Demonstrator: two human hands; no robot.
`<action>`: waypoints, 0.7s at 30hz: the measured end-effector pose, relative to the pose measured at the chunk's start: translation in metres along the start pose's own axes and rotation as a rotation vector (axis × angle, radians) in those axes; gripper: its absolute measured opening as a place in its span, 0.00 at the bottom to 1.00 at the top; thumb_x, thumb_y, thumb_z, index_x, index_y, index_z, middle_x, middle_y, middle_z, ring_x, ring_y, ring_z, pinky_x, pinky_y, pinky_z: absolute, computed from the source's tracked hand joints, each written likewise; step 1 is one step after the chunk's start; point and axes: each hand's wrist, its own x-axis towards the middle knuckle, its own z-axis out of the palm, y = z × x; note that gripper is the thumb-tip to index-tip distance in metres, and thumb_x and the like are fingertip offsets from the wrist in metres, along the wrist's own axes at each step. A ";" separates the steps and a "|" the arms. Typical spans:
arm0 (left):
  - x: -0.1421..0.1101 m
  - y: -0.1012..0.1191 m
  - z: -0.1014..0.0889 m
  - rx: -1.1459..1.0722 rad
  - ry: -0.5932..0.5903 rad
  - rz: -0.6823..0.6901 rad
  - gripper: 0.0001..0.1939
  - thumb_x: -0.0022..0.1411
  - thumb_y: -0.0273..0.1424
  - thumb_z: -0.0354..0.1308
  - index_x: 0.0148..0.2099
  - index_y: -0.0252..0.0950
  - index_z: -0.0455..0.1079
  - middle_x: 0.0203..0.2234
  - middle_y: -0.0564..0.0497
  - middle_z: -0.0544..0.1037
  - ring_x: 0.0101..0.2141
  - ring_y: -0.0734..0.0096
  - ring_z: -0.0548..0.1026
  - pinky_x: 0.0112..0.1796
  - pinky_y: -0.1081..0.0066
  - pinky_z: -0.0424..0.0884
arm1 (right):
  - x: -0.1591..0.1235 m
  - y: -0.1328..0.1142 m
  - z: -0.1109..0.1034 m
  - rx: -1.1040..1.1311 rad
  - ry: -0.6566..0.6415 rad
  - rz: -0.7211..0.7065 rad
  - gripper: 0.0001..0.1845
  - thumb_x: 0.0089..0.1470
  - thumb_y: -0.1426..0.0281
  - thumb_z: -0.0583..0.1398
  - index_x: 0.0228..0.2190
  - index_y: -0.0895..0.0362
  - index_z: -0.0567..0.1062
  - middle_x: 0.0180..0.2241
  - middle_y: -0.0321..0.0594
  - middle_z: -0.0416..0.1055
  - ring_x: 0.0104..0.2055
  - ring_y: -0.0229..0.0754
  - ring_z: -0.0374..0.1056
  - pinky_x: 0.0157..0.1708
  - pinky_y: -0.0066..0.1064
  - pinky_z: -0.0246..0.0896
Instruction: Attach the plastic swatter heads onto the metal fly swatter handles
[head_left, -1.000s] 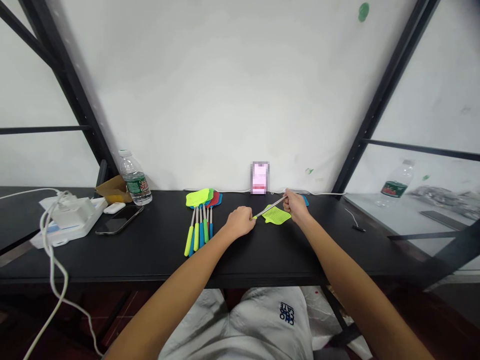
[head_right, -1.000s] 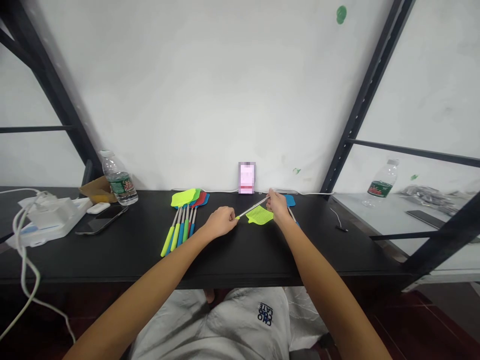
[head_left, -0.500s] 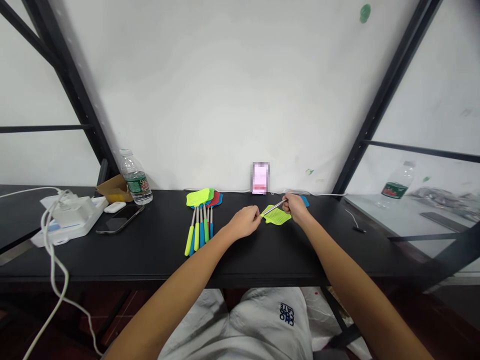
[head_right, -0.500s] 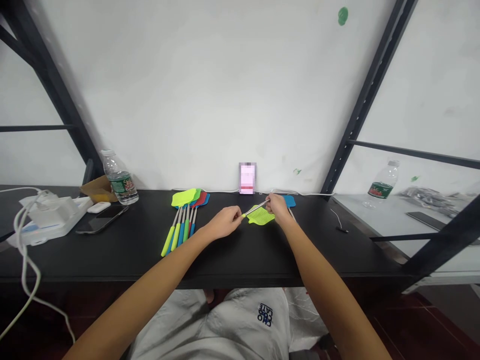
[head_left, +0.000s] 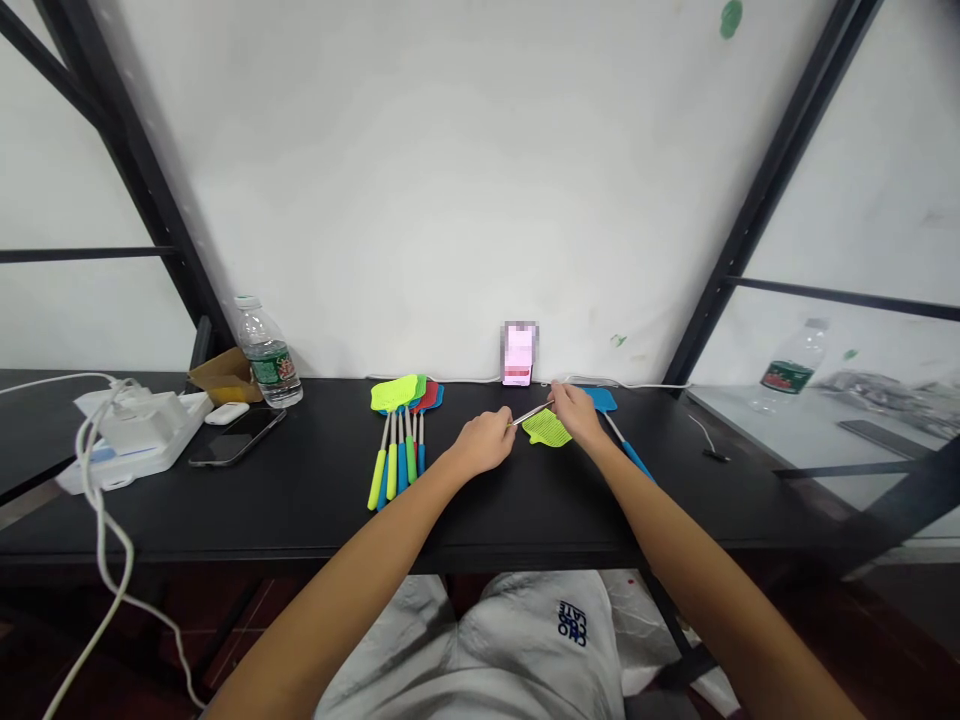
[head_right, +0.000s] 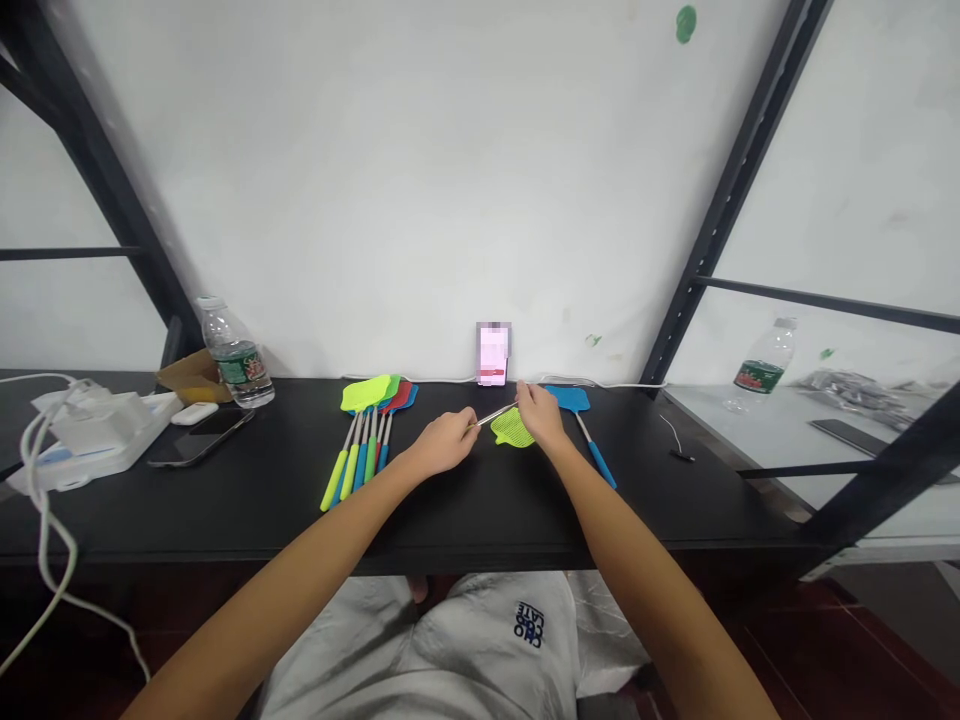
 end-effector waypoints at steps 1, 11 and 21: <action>0.000 0.000 0.000 0.011 -0.005 -0.008 0.13 0.68 0.37 0.43 0.44 0.39 0.66 0.38 0.45 0.78 0.38 0.60 0.76 0.36 0.68 0.67 | 0.003 0.003 -0.004 -0.121 0.036 -0.021 0.21 0.61 0.57 0.52 0.21 0.55 0.68 0.22 0.40 0.69 0.27 0.41 0.65 0.28 0.28 0.55; 0.001 -0.013 -0.027 0.068 -0.098 -0.131 0.23 0.61 0.50 0.48 0.28 0.38 0.73 0.29 0.44 0.78 0.34 0.59 0.77 0.31 0.70 0.65 | 0.017 0.031 -0.021 -0.663 -0.250 0.123 0.21 0.46 0.52 0.66 0.22 0.56 0.70 0.26 0.44 0.71 0.33 0.46 0.69 0.29 0.31 0.58; -0.001 -0.020 -0.030 0.081 -0.246 -0.097 0.25 0.56 0.52 0.52 0.23 0.38 0.73 0.25 0.45 0.77 0.32 0.59 0.77 0.30 0.70 0.65 | 0.024 0.038 -0.017 -0.742 -0.271 0.208 0.20 0.49 0.52 0.64 0.28 0.58 0.74 0.31 0.50 0.73 0.40 0.51 0.71 0.38 0.37 0.64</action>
